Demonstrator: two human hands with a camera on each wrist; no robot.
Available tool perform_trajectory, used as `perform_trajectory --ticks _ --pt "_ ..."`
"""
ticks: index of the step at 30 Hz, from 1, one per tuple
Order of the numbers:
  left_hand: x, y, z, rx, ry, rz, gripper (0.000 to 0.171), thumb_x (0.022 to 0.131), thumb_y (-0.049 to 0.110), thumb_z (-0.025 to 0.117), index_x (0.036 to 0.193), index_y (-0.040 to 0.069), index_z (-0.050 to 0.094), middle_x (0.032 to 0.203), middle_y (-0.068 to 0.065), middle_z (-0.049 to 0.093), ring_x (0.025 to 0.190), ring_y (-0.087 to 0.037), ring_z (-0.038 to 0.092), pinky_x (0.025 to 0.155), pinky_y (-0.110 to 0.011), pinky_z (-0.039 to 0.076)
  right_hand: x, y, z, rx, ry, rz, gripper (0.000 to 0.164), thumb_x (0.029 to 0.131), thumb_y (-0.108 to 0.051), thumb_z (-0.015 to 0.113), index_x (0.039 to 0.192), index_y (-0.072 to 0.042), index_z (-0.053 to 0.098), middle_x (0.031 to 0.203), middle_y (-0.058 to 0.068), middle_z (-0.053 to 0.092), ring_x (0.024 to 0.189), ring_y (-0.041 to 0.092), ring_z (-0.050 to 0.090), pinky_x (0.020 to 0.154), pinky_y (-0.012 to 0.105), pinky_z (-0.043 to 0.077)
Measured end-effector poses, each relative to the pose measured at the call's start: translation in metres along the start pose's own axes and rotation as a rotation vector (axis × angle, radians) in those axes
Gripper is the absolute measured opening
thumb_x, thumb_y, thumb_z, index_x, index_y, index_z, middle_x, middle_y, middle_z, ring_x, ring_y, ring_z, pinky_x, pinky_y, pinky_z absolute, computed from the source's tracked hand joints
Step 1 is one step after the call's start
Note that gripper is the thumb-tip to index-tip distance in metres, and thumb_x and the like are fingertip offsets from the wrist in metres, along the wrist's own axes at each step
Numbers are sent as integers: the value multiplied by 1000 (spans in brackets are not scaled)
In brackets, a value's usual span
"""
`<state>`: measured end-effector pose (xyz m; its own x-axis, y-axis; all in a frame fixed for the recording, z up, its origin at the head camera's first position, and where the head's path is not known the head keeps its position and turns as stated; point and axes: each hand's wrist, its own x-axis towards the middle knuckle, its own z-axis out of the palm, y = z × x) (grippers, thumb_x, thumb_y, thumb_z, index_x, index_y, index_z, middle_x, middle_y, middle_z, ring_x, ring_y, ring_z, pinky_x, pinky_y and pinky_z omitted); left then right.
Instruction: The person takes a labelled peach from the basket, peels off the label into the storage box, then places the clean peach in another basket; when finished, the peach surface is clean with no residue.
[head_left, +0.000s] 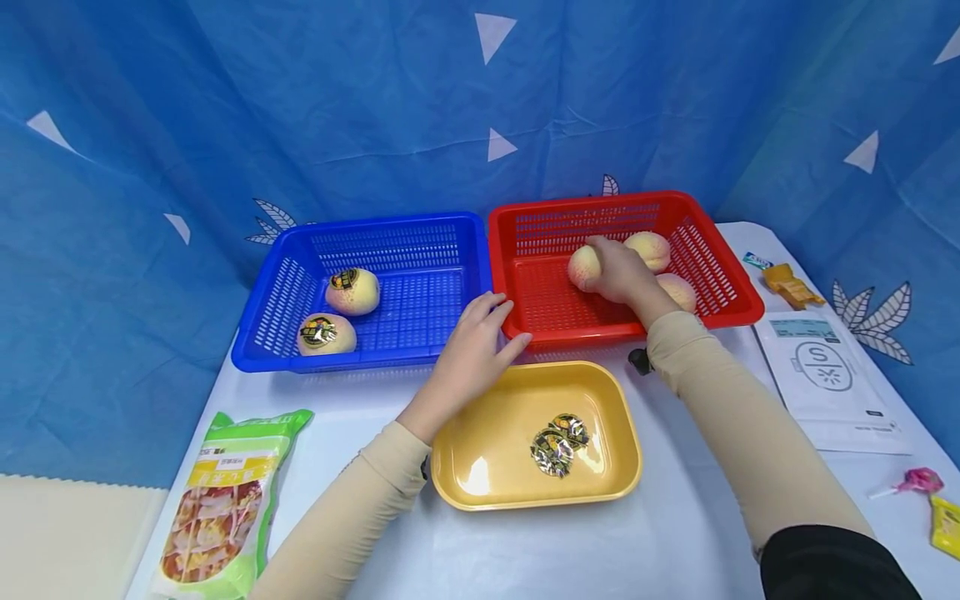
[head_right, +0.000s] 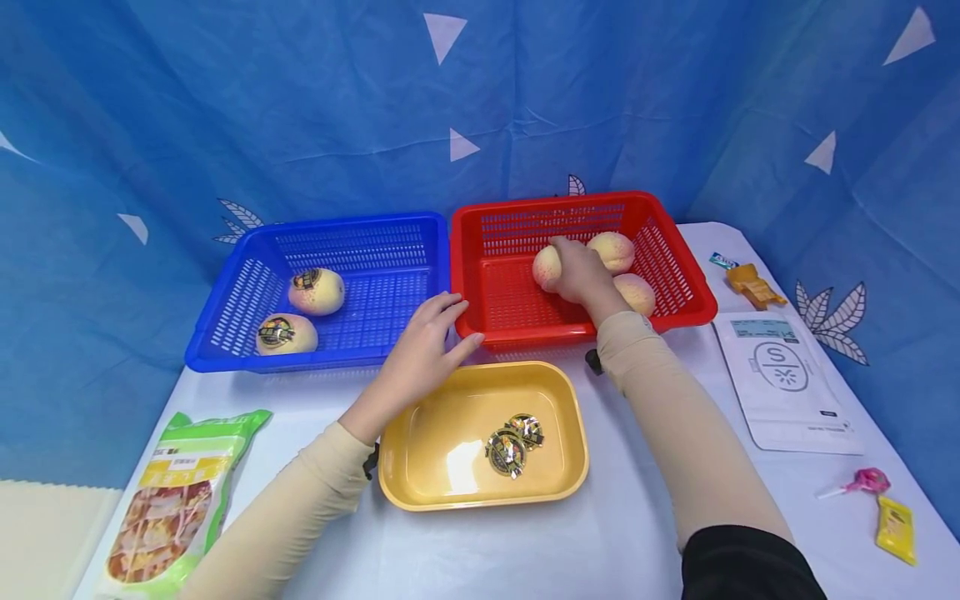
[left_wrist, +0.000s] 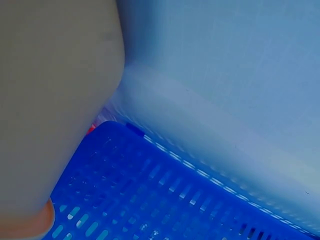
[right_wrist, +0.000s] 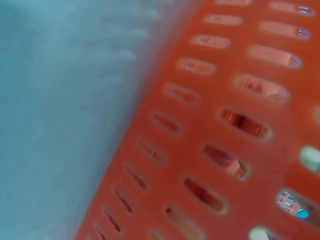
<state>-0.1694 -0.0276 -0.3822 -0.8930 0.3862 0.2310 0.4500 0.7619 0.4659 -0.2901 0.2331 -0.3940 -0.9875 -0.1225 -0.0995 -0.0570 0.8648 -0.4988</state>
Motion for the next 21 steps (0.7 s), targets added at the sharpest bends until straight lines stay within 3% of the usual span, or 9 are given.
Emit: perform_trajectory --ticks 6,13,21 --pt "0 0 0 -4 12 -1 57 96 35 65 137 -2 56 145 -15 52 143 -30 40 120 -41 34 -2 1 1 -27 59 -22 74 86 -24 75 148 -5 39 145 24 46 129 43 43 114 61 33" --pt "-3 0 -6 -46 18 -20 52 97 31 64 138 1 56 147 -13 51 144 -30 39 120 -42 33 -9 -4 -2 -12 101 -24 76 86 -24 75 150 -9 38 150 21 40 131 45 36 110 66 36" --pt "-28 -19 -46 -82 84 -134 56 96 34 64 144 8 52 153 -9 44 147 -29 35 120 -49 32 -22 -23 -9 21 112 -94 69 89 -25 73 150 -13 41 151 17 41 139 43 33 114 63 31"
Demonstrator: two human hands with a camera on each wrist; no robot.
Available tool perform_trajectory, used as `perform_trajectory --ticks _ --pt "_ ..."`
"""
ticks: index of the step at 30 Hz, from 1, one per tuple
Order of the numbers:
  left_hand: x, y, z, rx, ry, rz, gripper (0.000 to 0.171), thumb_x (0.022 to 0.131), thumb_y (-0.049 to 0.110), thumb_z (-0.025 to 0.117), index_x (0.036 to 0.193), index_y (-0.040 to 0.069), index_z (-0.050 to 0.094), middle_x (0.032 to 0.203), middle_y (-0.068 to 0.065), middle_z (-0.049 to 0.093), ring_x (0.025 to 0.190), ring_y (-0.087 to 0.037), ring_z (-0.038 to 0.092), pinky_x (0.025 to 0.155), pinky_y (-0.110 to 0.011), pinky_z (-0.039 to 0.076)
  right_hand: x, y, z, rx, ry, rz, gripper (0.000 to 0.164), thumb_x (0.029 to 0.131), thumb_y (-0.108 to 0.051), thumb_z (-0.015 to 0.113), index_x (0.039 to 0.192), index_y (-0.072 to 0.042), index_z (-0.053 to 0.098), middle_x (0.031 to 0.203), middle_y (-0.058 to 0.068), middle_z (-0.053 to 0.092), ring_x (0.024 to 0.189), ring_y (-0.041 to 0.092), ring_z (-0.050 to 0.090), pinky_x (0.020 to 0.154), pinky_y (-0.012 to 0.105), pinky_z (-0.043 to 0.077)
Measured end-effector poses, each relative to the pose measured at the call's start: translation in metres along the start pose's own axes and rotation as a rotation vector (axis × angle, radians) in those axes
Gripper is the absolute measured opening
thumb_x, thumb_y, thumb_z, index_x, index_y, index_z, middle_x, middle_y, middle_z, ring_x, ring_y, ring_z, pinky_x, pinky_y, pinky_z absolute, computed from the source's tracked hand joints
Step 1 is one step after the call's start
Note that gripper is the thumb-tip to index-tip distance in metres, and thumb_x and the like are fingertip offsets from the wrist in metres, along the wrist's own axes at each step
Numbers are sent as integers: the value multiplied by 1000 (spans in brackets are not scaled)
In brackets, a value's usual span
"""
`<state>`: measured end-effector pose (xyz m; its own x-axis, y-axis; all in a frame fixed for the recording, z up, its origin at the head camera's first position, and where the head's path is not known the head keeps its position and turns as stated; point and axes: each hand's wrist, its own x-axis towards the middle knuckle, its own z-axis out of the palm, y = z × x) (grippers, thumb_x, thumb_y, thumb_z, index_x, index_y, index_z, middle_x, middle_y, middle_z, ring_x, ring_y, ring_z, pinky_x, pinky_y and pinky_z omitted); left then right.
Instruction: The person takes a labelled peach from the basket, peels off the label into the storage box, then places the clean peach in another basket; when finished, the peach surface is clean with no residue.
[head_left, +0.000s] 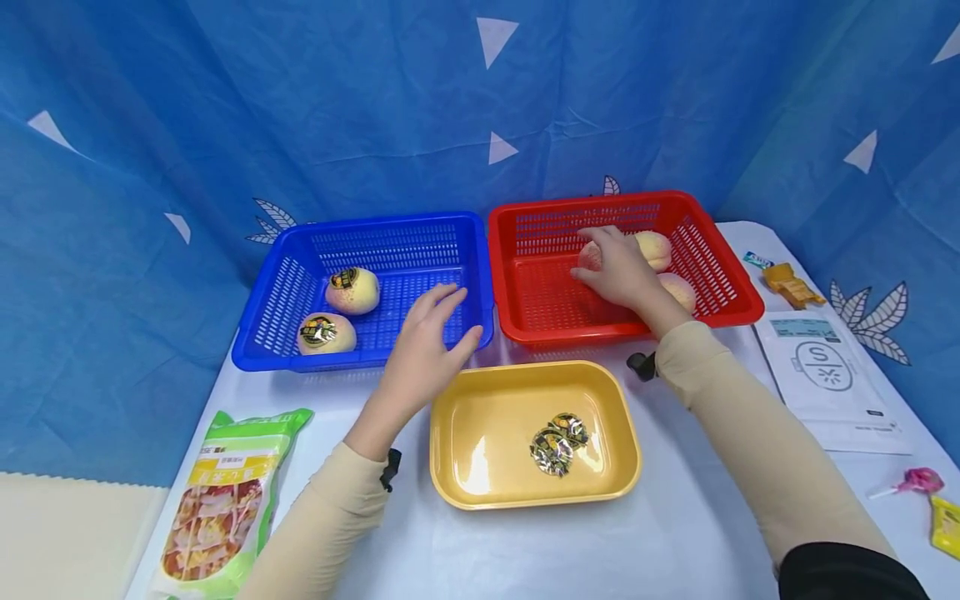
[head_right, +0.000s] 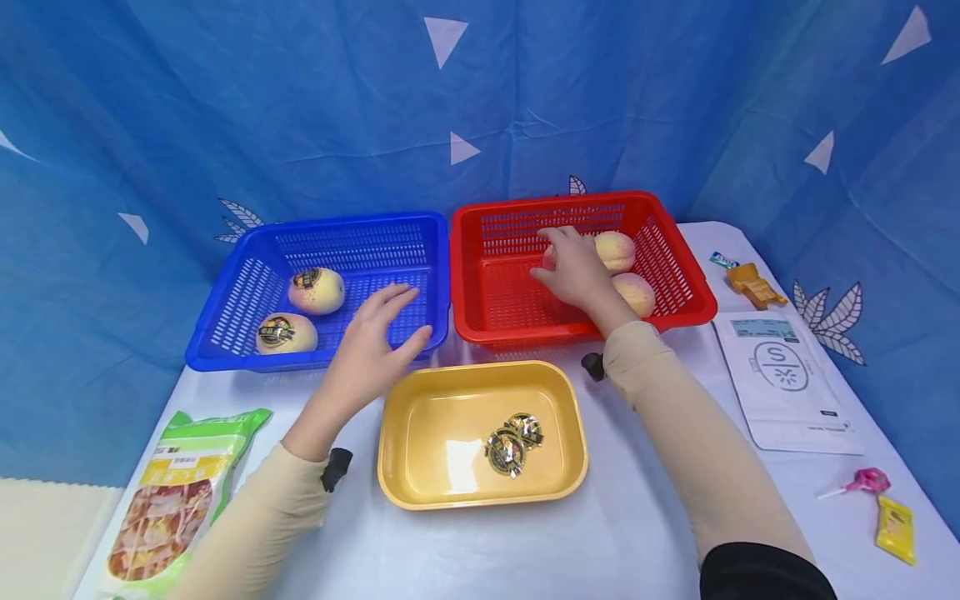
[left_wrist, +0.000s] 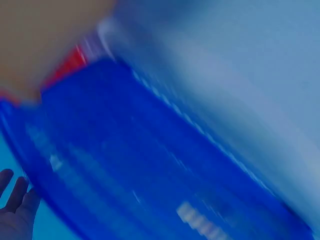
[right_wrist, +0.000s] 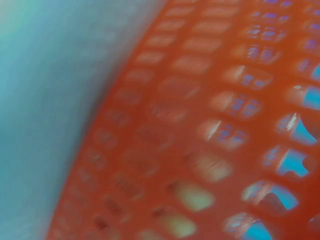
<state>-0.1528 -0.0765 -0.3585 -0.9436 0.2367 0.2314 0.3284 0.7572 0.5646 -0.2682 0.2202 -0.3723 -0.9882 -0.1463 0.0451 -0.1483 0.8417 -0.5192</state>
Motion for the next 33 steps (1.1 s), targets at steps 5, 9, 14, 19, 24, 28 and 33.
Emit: perform_trajectory --ticks 5,9,14,19,24,28,33 --pt "-17 -22 -37 14 47 -75 63 94 34 67 147 8 47 156 -11 40 148 -33 31 119 -56 30 -12 -26 1 38 19 -113 60 92 -26 70 146 -12 47 148 15 44 134 38 40 112 59 37" --pt "-28 -43 -61 41 67 -154 70 94 37 67 152 8 39 159 -15 33 149 -39 25 117 -65 26 -24 -53 7 53 19 -229 55 93 -28 68 143 -12 50 147 13 46 134 35 43 113 56 37" --pt "-44 -73 -88 61 94 -286 82 94 44 63 157 7 27 163 -20 22 150 -45 17 114 -71 22 -36 -92 17 47 -47 -332 55 93 -31 67 143 -15 50 146 7 48 136 32 42 113 52 39" --pt "-56 -98 -103 74 93 -430 98 91 53 64 159 3 14 163 -25 13 149 -50 11 112 -74 22 -42 -127 30 35 -125 -390 58 94 -34 67 146 -19 47 148 2 47 138 27 41 113 47 41" --pt "-61 -111 -105 111 60 -488 115 85 60 69 157 -3 5 163 -29 6 149 -51 5 114 -73 17 -34 -159 52 26 -181 -438 60 94 -38 66 148 -20 45 149 1 46 137 25 42 113 44 43" --pt "-63 -119 -104 127 28 -515 124 81 64 70 157 -5 1 163 -31 -1 150 -51 -3 115 -73 12 -27 -185 72 42 -257 -452 61 95 -39 64 149 -20 43 151 0 45 141 25 41 116 42 40" --pt "-62 -125 -104 130 -14 -531 129 80 66 70 155 -7 -4 162 -33 -6 149 -53 -9 116 -73 8 -20 -214 90 49 -333 -458 65 95 -41 64 151 -18 40 151 1 45 142 24 42 116 41 39"
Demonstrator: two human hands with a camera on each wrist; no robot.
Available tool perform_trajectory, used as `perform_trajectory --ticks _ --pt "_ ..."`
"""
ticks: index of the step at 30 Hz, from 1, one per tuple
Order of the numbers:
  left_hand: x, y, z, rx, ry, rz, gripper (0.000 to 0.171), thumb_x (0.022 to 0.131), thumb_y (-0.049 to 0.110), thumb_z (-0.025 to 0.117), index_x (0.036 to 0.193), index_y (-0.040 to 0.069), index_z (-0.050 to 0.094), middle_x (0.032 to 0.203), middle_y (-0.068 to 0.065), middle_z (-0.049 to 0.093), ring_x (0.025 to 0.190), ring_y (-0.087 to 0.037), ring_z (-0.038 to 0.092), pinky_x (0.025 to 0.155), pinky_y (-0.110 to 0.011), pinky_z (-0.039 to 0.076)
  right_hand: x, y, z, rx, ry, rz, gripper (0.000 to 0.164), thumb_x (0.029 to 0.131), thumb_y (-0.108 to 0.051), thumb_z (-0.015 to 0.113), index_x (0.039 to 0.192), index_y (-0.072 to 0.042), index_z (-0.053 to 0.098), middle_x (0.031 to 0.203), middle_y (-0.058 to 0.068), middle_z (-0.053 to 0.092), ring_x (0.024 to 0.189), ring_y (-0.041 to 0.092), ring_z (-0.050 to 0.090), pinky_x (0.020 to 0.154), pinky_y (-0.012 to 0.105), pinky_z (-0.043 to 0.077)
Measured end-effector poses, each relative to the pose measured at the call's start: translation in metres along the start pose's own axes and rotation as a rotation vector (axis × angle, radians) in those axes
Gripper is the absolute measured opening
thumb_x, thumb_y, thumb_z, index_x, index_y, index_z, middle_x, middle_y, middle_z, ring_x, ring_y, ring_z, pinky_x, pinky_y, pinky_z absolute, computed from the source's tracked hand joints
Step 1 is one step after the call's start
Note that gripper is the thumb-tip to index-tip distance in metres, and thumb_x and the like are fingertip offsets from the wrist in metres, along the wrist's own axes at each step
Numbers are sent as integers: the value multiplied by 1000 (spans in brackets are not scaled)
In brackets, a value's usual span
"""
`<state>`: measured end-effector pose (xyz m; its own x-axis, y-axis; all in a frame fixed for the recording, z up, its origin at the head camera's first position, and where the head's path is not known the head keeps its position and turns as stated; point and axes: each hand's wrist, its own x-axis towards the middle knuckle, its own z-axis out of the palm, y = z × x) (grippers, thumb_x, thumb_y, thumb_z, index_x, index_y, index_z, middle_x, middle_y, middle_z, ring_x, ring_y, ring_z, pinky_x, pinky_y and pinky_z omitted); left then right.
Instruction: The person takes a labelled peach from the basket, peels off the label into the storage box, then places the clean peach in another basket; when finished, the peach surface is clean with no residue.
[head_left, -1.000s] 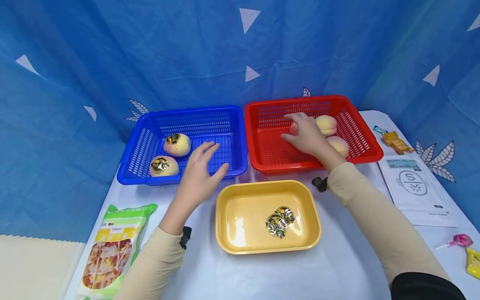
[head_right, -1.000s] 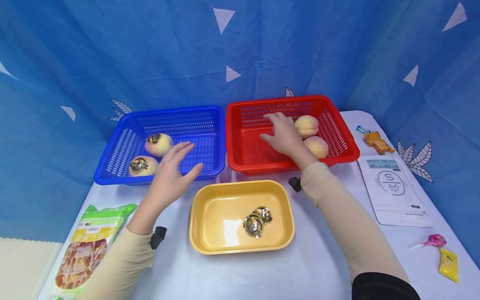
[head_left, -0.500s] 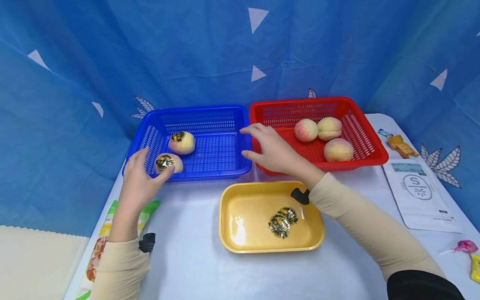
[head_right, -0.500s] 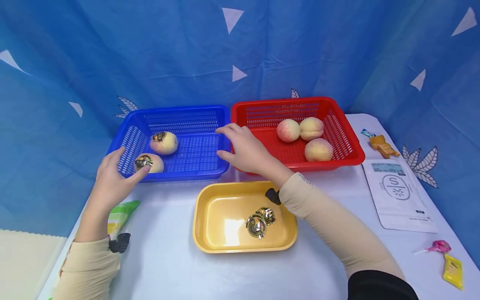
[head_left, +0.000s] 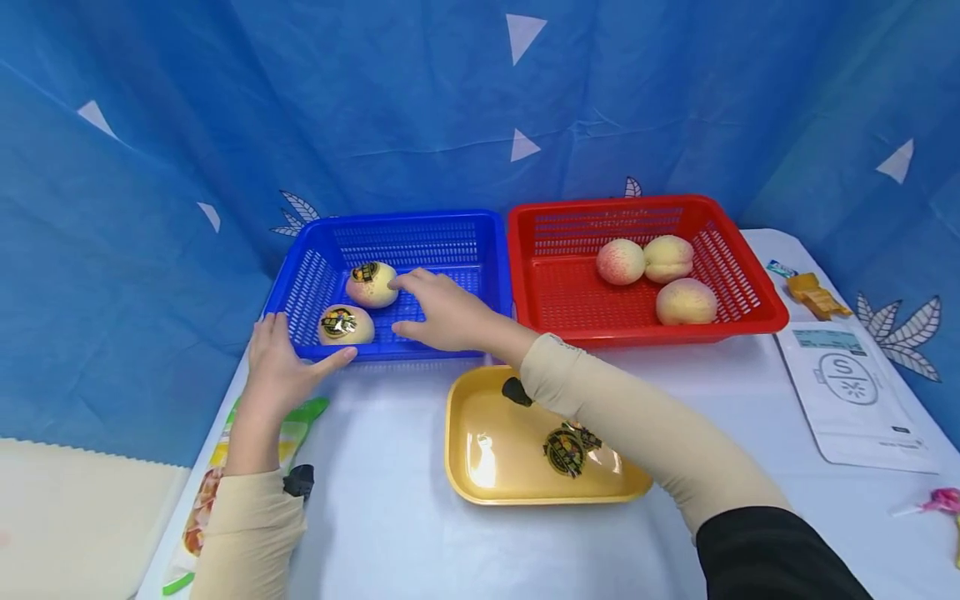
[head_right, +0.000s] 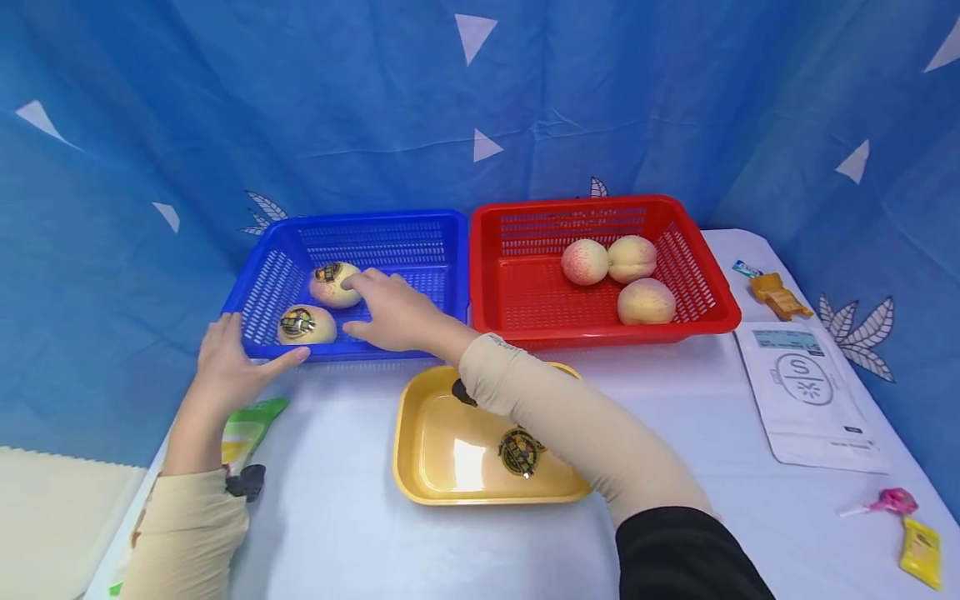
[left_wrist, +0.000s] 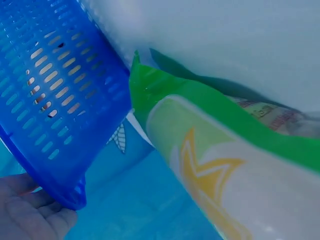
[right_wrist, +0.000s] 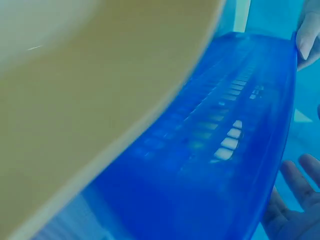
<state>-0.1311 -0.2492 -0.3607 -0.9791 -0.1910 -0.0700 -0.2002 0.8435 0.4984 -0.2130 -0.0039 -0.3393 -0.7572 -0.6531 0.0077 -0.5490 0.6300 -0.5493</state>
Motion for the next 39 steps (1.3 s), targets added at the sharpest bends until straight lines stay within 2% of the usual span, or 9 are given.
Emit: perform_trajectory --ticks 8,15,20,27,36,39 --pt "4 2 -1 -3 -28 -37 135 76 68 72 156 -2 -13 162 -31 -12 148 -52 -15 111 -77 10 22 -13 16 1 -62 18 67 96 -38 64 153 -17 36 158 3 38 145 28 39 118 44 37" --pt "4 3 -7 -7 -23 -21 129 78 64 73 157 0 -7 163 -30 -3 148 -54 -8 108 -79 15 33 -17 21 20 -72 28 70 96 -37 63 156 -20 31 158 3 37 145 29 40 116 45 39" --pt "5 1 -10 0 -65 -50 131 79 66 71 156 -3 -11 162 -31 -12 147 -53 -13 108 -79 13 38 -21 20 -6 -122 44 71 97 -38 63 156 -20 29 158 4 36 145 30 38 117 46 38" --pt "8 -6 -9 12 -80 -62 138 76 70 71 154 -3 -16 160 -30 -18 147 -53 -15 109 -78 11 47 -26 15 -15 -120 44 68 98 -37 60 156 -18 29 159 5 32 146 30 37 118 45 36" --pt "11 -10 -9 6 -101 -59 140 75 71 71 153 -3 -19 159 -29 -23 145 -54 -18 109 -78 10 51 -20 26 18 -183 75 73 97 -35 63 157 -18 26 162 3 30 147 27 35 119 43 35" --pt "10 -10 -10 2 -100 -58 140 74 71 71 153 -3 -19 159 -28 -24 146 -53 -18 109 -78 10 53 -18 30 29 -188 62 74 97 -35 63 158 -16 25 163 2 29 149 25 32 121 41 33"
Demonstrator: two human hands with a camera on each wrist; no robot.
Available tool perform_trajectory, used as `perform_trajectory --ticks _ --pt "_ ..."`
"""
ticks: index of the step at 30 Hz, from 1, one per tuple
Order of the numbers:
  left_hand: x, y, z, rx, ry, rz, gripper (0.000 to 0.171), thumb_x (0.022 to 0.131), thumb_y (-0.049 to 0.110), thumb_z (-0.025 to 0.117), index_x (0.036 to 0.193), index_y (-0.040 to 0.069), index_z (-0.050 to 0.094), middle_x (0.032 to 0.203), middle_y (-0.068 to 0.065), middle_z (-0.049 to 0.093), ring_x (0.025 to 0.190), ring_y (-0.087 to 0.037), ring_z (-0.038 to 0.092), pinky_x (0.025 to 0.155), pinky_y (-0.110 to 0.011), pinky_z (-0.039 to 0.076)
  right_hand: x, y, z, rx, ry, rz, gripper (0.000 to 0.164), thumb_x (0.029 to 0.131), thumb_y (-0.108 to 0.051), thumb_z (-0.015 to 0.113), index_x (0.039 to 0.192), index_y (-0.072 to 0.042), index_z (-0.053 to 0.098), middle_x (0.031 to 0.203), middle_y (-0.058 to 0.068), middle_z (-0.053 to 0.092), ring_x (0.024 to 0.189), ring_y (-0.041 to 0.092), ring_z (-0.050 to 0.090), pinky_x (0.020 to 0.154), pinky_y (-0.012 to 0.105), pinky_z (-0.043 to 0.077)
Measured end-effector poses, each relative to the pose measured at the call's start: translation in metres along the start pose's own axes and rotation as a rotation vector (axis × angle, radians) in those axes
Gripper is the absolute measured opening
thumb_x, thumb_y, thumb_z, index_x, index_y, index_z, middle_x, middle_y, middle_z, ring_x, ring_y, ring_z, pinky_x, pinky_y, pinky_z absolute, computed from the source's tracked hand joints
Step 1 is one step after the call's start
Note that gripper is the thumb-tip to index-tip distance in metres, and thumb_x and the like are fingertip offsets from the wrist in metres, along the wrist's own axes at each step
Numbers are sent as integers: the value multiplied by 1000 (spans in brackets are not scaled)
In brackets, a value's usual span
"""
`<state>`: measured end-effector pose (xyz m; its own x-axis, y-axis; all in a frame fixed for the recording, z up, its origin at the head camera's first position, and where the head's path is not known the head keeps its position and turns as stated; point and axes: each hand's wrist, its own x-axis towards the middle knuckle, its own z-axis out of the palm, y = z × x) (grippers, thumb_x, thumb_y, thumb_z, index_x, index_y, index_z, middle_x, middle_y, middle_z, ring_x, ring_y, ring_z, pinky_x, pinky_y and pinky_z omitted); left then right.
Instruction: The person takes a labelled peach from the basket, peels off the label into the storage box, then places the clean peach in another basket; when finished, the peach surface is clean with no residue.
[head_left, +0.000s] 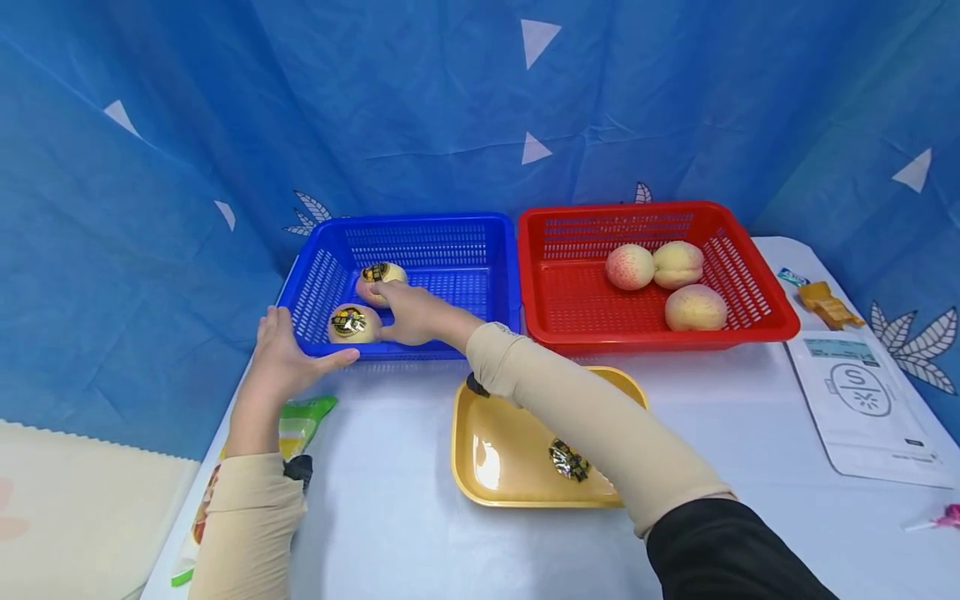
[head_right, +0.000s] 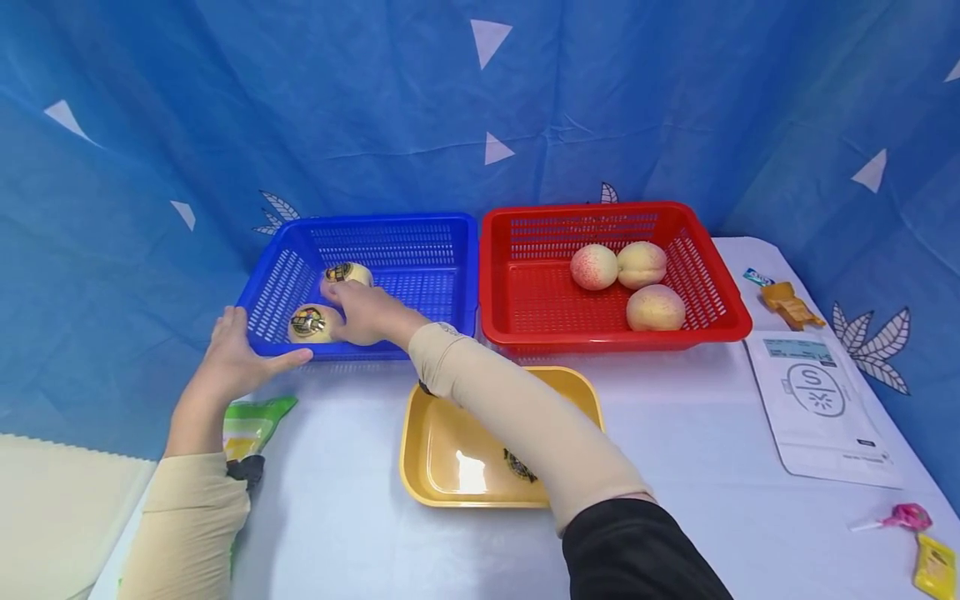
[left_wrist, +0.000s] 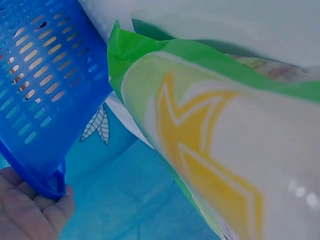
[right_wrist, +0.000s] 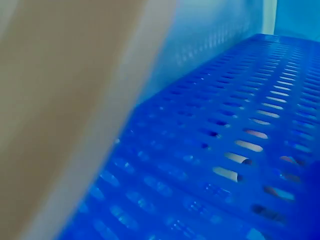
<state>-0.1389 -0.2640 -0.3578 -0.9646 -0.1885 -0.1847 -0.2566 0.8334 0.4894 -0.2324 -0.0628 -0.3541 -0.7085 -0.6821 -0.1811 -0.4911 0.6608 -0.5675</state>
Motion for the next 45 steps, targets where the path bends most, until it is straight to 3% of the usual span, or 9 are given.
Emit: perform_trajectory --ticks 8,15,20,24,31,38,45 --pt "0 -1 1 -9 12 14 140 74 70 72 154 -2 -18 160 -29 -22 146 -54 -16 111 -77 9 8 4 6 81 0 -118 75 98 -25 63 158 -9 22 163 4 31 151 18 29 124 31 25" --pt "0 -2 1 0 20 22 140 74 70 72 154 -4 -16 160 -29 -21 147 -54 -14 111 -76 11 17 5 11 187 22 -115 76 97 -20 64 159 -10 21 162 4 33 149 19 34 123 29 27" --pt "1 -1 1 0 28 23 139 74 70 73 154 -3 -16 161 -28 -20 147 -53 -13 111 -76 11 22 9 14 107 29 -102 61 98 -28 62 152 -11 40 156 7 42 145 22 38 121 33 31" --pt "1 -1 2 -7 31 18 140 74 69 73 155 -2 -15 161 -28 -19 148 -52 -14 111 -76 11 23 13 17 121 24 -92 50 98 -31 61 143 -11 51 149 6 49 141 21 44 118 31 36" --pt "1 -2 0 -11 31 15 140 74 69 74 155 0 -16 162 -27 -18 148 -53 -11 111 -76 13 16 6 1 153 -12 -95 62 98 -28 63 152 -9 38 156 5 43 145 21 40 118 33 36" --pt "0 -2 -3 -20 26 15 141 72 70 74 156 1 -15 162 -28 -16 148 -55 -4 109 -77 17 22 -9 -25 67 10 -80 60 98 -25 62 151 -11 38 155 8 42 145 22 38 118 36 36" --pt "0 0 -2 -23 14 3 141 72 70 74 156 3 -15 163 -26 -16 149 -53 -5 110 -77 16 33 -15 -19 76 -92 -50 72 98 -24 62 156 -7 23 160 11 35 148 21 35 118 31 35"
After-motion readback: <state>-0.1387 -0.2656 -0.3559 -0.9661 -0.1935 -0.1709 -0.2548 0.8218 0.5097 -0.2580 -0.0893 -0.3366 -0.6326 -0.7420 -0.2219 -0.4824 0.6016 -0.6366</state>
